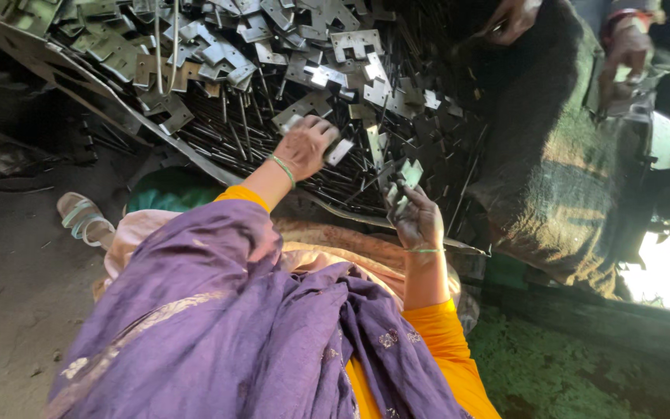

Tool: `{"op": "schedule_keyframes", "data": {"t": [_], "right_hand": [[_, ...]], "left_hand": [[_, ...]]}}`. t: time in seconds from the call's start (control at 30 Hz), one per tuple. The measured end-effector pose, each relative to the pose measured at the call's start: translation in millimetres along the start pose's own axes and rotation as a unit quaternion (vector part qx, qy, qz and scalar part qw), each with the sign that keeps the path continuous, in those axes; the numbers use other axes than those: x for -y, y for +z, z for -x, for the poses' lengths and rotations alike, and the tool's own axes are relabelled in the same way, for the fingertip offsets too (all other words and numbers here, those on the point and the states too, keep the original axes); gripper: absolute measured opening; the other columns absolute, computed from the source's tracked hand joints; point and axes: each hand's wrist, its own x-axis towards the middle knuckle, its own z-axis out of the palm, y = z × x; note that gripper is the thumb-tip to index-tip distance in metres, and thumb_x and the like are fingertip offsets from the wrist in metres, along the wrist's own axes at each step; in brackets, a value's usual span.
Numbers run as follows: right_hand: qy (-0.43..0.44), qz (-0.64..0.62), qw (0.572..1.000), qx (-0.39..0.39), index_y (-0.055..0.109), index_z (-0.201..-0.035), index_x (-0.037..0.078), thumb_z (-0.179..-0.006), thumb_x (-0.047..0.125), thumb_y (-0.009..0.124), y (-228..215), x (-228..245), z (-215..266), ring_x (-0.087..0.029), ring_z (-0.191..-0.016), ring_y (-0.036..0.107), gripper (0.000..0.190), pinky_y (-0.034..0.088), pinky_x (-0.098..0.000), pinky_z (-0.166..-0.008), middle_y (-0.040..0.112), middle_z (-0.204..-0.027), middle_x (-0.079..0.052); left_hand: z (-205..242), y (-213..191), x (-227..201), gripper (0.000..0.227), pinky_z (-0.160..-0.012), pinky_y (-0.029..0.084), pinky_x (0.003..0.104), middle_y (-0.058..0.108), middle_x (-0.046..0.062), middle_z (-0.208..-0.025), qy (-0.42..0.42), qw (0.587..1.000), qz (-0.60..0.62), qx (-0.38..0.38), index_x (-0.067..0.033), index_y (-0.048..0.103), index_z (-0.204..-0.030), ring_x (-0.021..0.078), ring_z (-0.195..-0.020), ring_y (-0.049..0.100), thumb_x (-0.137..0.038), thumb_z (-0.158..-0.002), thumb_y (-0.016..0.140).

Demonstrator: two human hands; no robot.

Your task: The person repeatedly picks up small metal brackets and rods from a large bin, separates them by type, and places them back into the bin. The task involves continuous hand sorting of mixed metal hardware components.

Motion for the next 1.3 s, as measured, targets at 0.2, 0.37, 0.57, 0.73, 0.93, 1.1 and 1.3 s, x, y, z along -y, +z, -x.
{"op": "schedule_keyframes", "data": {"t": [0.2, 0.37, 0.57, 0.73, 0.93, 1.1, 1.3], "right_hand": [[-0.151, 0.269, 0.950, 0.051, 0.058, -0.127, -0.002, -0.088, -0.015, 0.059, 42, -4, 22, -0.029, -0.098, 0.071, 0.041, 0.061, -0.0376, -0.083, 0.071, -0.114, -0.016], [-0.369, 0.630, 0.672, 0.128, 0.055, -0.139, -0.001, -0.091, -0.011, 0.059, 78, -33, 35, -0.023, -0.098, 0.072, 0.050, 0.059, -0.0316, -0.087, 0.073, -0.114, -0.010], [-0.393, 0.694, 0.578, 0.173, 0.062, -0.131, -0.002, -0.092, -0.007, 0.059, 88, -64, 36, -0.029, -0.089, 0.072, 0.039, 0.058, -0.0383, -0.076, 0.070, -0.109, -0.017], [-0.119, 0.254, 0.960, 0.007, 0.067, -0.121, 0.002, -0.084, -0.008, 0.064, 37, 5, 13, -0.021, -0.079, 0.071, 0.039, 0.061, -0.0366, -0.069, 0.071, -0.095, -0.007], [-0.507, 0.651, 0.518, -0.226, 0.062, -0.138, -0.005, -0.087, -0.008, 0.066, -81, 158, -27, -0.030, -0.094, 0.062, 0.052, 0.052, -0.0387, -0.082, 0.062, -0.114, -0.019], [-0.356, 0.822, 0.289, -0.339, 0.044, -0.156, 0.000, -0.085, -0.009, 0.056, -119, 215, -37, -0.041, -0.105, 0.065, 0.073, 0.057, -0.0438, -0.085, 0.057, -0.136, -0.031], [-0.487, 0.835, 0.191, -0.171, 0.062, -0.124, 0.012, -0.093, 0.011, 0.069, -35, 141, -36, -0.031, -0.105, 0.068, 0.031, 0.059, -0.0398, -0.090, 0.067, -0.115, -0.013]], "left_hand": [[-2, -8, -39, 0.018, -0.084, 0.055, 0.041, 0.069, 0.009, -0.102, -0.394, 0.459, 0.782, -0.146, -0.0094, 0.065, -0.119, 0.0267, -0.095, 0.066, -0.005, -0.102, 0.061], [22, -21, -69, 0.044, -0.082, 0.061, 0.043, 0.072, 0.008, -0.109, -0.413, 0.305, 0.856, -0.056, -0.0177, 0.059, -0.122, 0.0240, -0.100, 0.071, -0.035, -0.082, 0.064], [8, -24, -99, 0.087, -0.097, 0.054, 0.051, 0.064, 0.020, -0.122, -0.483, 0.523, 0.699, 0.073, 0.0057, 0.041, -0.146, 0.0334, -0.108, 0.064, -0.062, -0.102, 0.072], [-28, -64, -28, 0.047, -0.089, 0.055, 0.039, 0.078, 0.014, -0.111, -0.288, 0.902, 0.254, 0.198, -0.0188, 0.083, -0.106, 0.0275, -0.100, 0.072, -0.055, -0.077, 0.078], [-17, -81, 89, 0.032, -0.077, 0.052, 0.053, 0.060, 0.025, -0.116, -0.243, 0.957, -0.158, 0.025, -0.0030, 0.072, -0.100, 0.0454, -0.109, 0.054, -0.024, -0.078, 0.083], [-17, -63, 104, 0.045, -0.092, 0.055, 0.047, 0.053, 0.022, -0.130, -0.255, 0.930, -0.250, 0.091, -0.0045, 0.065, -0.117, 0.0413, -0.113, 0.057, -0.017, -0.078, 0.083], [-31, -70, 63, 0.068, -0.083, 0.056, 0.048, 0.054, 0.027, -0.125, -0.283, 0.921, -0.214, 0.164, -0.0010, 0.063, -0.121, 0.0458, -0.104, 0.059, -0.026, -0.063, 0.089]]}}
